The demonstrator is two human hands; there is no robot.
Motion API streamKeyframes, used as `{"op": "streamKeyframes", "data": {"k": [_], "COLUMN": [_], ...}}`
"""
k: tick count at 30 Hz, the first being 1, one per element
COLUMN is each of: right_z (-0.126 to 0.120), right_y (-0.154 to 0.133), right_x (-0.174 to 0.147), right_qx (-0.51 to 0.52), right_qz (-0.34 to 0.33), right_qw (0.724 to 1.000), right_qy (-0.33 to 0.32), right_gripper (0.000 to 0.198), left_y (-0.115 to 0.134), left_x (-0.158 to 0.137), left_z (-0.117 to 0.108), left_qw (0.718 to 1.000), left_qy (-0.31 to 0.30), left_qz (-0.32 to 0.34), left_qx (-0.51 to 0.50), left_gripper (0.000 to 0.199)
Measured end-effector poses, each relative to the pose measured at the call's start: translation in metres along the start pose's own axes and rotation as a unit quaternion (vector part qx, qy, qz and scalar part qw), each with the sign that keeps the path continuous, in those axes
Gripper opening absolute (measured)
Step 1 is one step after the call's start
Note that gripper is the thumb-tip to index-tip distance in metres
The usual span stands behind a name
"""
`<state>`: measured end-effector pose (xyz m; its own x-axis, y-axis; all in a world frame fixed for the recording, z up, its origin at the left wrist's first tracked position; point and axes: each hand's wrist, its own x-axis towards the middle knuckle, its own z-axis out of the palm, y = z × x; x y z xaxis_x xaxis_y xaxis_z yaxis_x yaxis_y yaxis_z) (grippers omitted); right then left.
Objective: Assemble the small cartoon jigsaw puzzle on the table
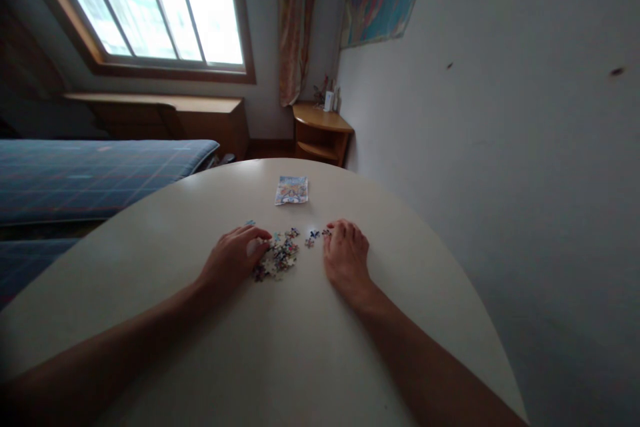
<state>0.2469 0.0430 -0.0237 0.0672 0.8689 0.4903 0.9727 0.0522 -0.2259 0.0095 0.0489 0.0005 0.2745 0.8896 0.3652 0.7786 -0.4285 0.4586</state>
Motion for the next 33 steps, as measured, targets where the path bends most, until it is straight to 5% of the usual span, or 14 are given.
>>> {"op": "streamKeyframes", "data": {"k": [11,22,33], "right_z": [-0.006,-0.029,-0.032], "right_y": [-0.005,-0.033,-0.035], "right_x": [0.002,-0.005,-0.006], "right_qx": [0.057,0.259,0.280], "right_qz": [-0.024,-0.227,-0.248], "right_qw": [0.998,0.937,0.927], "right_qy": [-0.010,-0.050,-0.038], "right_gripper": [0.018,0.024,0.020], "left_y": [0.001,0.007,0.012], "left_x": [0.002,-0.001,-0.003], "left_z": [0.003,0.002,0.002], "left_qw": [0.996,0.979,0.963], "left_qy": [0.020,0.044,0.028], "left_qz": [0.027,0.087,0.162], "left_qx": [-0.079,-0.181,-0.212], "left_gripper": [0.012,0.013,0.012]}}
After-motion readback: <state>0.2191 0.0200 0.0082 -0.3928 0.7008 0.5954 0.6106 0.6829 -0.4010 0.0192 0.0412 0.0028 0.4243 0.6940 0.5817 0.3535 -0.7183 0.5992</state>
